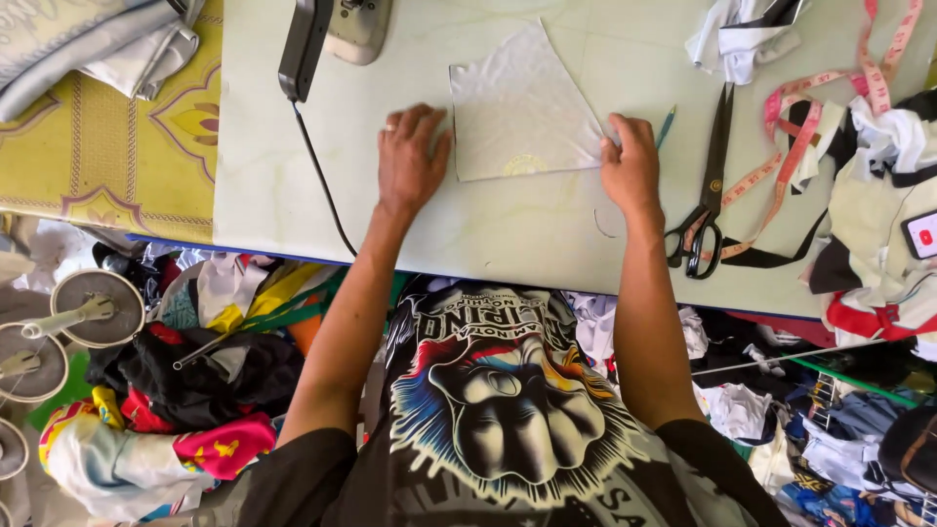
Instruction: Measuring fabric with a tape measure, marking it with a pen, and cutting it using scissors and an electric fabric cutter.
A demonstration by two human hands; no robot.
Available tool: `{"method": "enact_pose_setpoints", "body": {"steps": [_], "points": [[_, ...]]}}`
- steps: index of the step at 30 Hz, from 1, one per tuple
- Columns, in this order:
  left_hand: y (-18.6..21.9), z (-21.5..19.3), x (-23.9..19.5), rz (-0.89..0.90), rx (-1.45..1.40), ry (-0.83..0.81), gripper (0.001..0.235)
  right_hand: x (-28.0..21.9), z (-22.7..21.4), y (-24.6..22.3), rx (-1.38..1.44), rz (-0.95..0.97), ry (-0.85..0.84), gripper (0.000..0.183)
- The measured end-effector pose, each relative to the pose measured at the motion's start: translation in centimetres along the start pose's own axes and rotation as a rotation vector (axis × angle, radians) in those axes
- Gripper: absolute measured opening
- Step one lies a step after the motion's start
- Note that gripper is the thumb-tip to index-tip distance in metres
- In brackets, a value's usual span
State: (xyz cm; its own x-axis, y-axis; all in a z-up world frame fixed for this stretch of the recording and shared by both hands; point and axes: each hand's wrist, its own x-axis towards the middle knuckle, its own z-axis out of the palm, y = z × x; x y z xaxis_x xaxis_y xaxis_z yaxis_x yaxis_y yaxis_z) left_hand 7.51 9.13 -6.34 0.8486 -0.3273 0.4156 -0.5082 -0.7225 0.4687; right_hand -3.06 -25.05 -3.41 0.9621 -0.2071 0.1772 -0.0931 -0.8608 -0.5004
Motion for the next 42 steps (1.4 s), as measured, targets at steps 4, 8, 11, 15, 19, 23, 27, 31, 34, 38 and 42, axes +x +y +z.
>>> {"method": "enact_pose_setpoints", "body": {"steps": [4, 8, 11, 15, 19, 23, 27, 31, 34, 38, 42], "points": [[-2.0, 1.9, 5.0, -0.043, -0.206, -0.041, 0.028, 0.3, -1.0, 0.2, 0.163, 0.26, -0.109, 0.034], [-0.7, 1.7, 7.3, -0.163, -0.062, -0.128, 0.031, 0.1, -1.0, 0.3, 0.183, 0.25, -0.064, 0.032], [-0.1, 0.9, 7.5, -0.157, -0.064, -0.172, 0.021, -0.4, -1.0, 0.2, 0.169, 0.222, -0.041, 0.03], [-0.8, 1.3, 7.3, -0.17, -0.074, -0.168, 0.016, -0.5, -0.6, 0.4, 0.164, 0.194, -0.054, 0.036], [-1.0, 0.9, 7.0, -0.182, -0.192, -0.12, 0.014, 0.4, -1.0, -0.4, 0.102, 0.244, -0.117, 0.047], [-1.8, 1.0, 5.8, -0.198, -0.333, -0.026, 0.021, 1.6, -1.2, -0.4, 0.034, 0.262, -0.161, 0.035], [-0.3, -0.4, 2.8, -0.198, -0.311, -0.043, 0.024, 2.5, -1.8, 0.2, 0.023, 0.235, -0.169, 0.025], [3.5, -0.8, -1.7, -0.229, -0.166, -0.08, 0.027, 2.9, -1.6, 2.2, -0.024, 0.157, -0.104, 0.03], [6.8, 0.0, -6.2, -0.241, -0.081, -0.037, 0.028, 0.9, -3.4, 2.7, -0.066, 0.029, 0.049, 0.032], [11.5, -0.4, -9.4, -0.231, -0.012, -0.019, 0.04, -3.9, -7.3, 2.9, -0.217, -0.034, 0.173, 0.031], [12.1, 0.5, -9.4, -0.206, 0.13, 0.04, 0.042, -10.2, -8.2, 5.8, -0.322, 0.052, 0.102, 0.038]]}}
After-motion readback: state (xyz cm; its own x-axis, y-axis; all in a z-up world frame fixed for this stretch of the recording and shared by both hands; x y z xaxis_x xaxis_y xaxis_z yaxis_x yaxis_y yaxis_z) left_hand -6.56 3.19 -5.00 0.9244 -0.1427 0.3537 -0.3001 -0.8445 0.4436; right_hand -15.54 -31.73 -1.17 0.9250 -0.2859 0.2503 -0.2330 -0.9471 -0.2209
